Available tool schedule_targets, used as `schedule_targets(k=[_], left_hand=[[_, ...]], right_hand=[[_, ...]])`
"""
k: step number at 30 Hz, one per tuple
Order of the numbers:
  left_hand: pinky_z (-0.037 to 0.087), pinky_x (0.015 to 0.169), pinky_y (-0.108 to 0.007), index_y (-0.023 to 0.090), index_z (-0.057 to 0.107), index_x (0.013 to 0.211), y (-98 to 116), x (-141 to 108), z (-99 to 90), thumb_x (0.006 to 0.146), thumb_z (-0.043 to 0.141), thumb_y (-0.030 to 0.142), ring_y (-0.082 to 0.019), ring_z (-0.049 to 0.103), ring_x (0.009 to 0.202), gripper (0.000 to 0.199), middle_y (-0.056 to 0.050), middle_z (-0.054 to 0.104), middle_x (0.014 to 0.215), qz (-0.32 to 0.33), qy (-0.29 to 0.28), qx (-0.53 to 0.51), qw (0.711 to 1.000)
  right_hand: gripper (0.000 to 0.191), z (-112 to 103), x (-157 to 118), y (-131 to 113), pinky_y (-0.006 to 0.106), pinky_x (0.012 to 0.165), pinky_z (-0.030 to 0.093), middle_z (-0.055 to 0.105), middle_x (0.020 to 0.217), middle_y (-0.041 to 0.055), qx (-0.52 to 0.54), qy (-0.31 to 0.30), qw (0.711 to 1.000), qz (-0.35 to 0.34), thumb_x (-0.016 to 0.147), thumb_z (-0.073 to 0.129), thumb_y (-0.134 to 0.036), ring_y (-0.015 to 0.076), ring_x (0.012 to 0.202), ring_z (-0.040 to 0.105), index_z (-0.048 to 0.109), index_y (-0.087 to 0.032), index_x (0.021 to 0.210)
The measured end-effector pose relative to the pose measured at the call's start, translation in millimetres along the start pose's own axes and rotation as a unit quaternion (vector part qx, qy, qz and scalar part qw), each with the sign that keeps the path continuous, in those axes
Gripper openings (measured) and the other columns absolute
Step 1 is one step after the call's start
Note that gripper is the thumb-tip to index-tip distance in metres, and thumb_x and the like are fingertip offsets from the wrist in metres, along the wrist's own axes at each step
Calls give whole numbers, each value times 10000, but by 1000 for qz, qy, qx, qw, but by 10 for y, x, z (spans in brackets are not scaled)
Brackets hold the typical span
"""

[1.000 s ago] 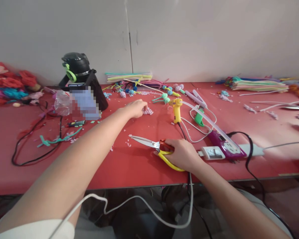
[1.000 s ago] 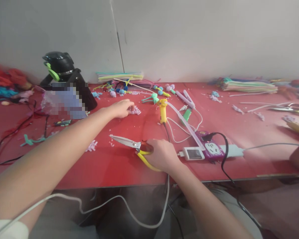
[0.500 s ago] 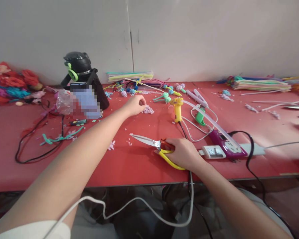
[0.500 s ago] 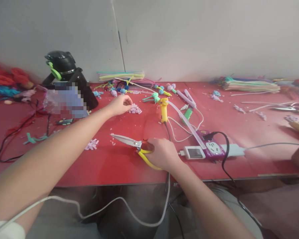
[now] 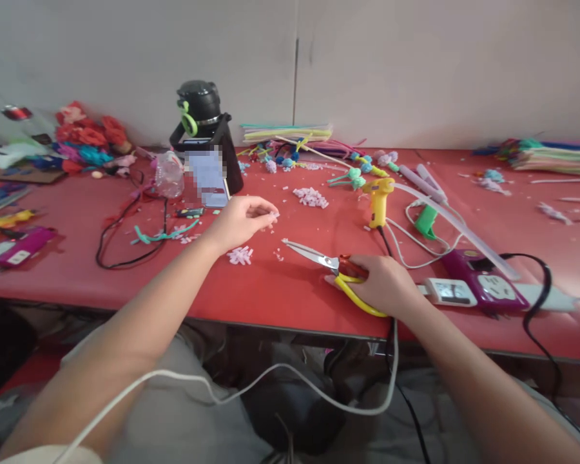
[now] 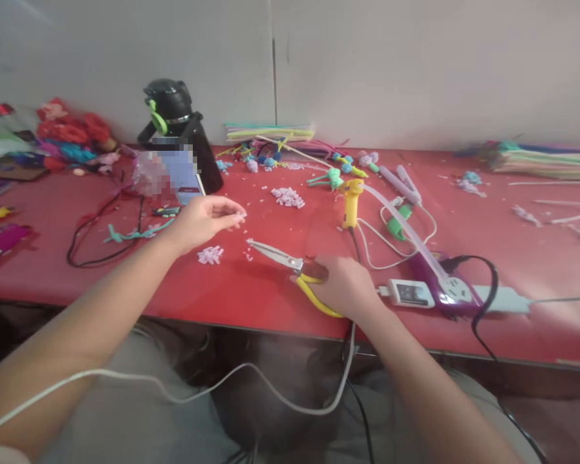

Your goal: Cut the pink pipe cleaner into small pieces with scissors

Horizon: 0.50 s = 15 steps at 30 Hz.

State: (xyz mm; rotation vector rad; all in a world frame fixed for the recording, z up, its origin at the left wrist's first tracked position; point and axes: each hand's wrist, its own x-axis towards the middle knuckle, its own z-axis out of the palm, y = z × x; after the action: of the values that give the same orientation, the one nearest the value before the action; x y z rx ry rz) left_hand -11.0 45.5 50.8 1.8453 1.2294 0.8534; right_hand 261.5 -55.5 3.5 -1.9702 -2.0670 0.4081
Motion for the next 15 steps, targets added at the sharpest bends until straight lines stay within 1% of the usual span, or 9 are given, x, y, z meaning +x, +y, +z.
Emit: schedule_targets(k=[2,3,5,7,9,12,15], left_hand=[[564,722,-303,147,713,926,-2,-301,-57,819,685,242,-157,695,747,146,-80,755,870,-39,-10,13,999],[561,685,-299,152,709,921,-3,-433,-70,826,678,257,-158,690,718,145,-76,751,850,-57,-28,25,998],[565,701,-302,162,700,907,-12,-646,-60,840,663,280,-160,693,725,140,-65,747,823,-68,-65,40,995],[570,726,-313,171,697,901,-28,-781,-15,857,641,300,-172,702,752,147,-64,750,822,-82,-88,53,991],[569,736,-322,183,713,909,-39,-841,43,864,631,311,-182,708,757,158,-63,761,841,-88,-103,82,987],[567,756,-324,203,751,923,-34,-847,100,878,623,327,-188,715,766,184,-56,773,859,-76,-114,121,983],[576,789,-314,200,765,1002,-34,-835,98,900,604,316,-177,725,790,222,-57,782,917,-58,-108,101,987]], right_hand=[[533,6,-1,4,274,525,291,554,587,16,-2,-5,1000,0,711,585,-761,152,520,459,555,-231,663],[540,7,0,5,276,526,291,548,586,13,-1,-7,1000,0,708,582,-767,150,517,453,558,-230,665],[558,6,2,4,277,521,289,535,580,11,-2,-9,1000,1,699,572,-785,148,513,441,558,-228,660],[583,1,3,-3,277,514,288,524,573,11,-3,-11,1000,5,688,558,-808,144,510,424,548,-227,645],[609,-6,1,-12,275,507,289,517,567,12,-1,-10,1000,7,677,542,-831,137,508,402,533,-225,625],[631,-17,-1,-27,273,503,290,515,568,14,2,-6,1000,11,672,521,-852,131,505,382,520,-224,615],[634,-18,0,-28,273,503,289,502,563,10,0,-7,1000,14,667,514,-858,129,505,365,502,-227,606]])
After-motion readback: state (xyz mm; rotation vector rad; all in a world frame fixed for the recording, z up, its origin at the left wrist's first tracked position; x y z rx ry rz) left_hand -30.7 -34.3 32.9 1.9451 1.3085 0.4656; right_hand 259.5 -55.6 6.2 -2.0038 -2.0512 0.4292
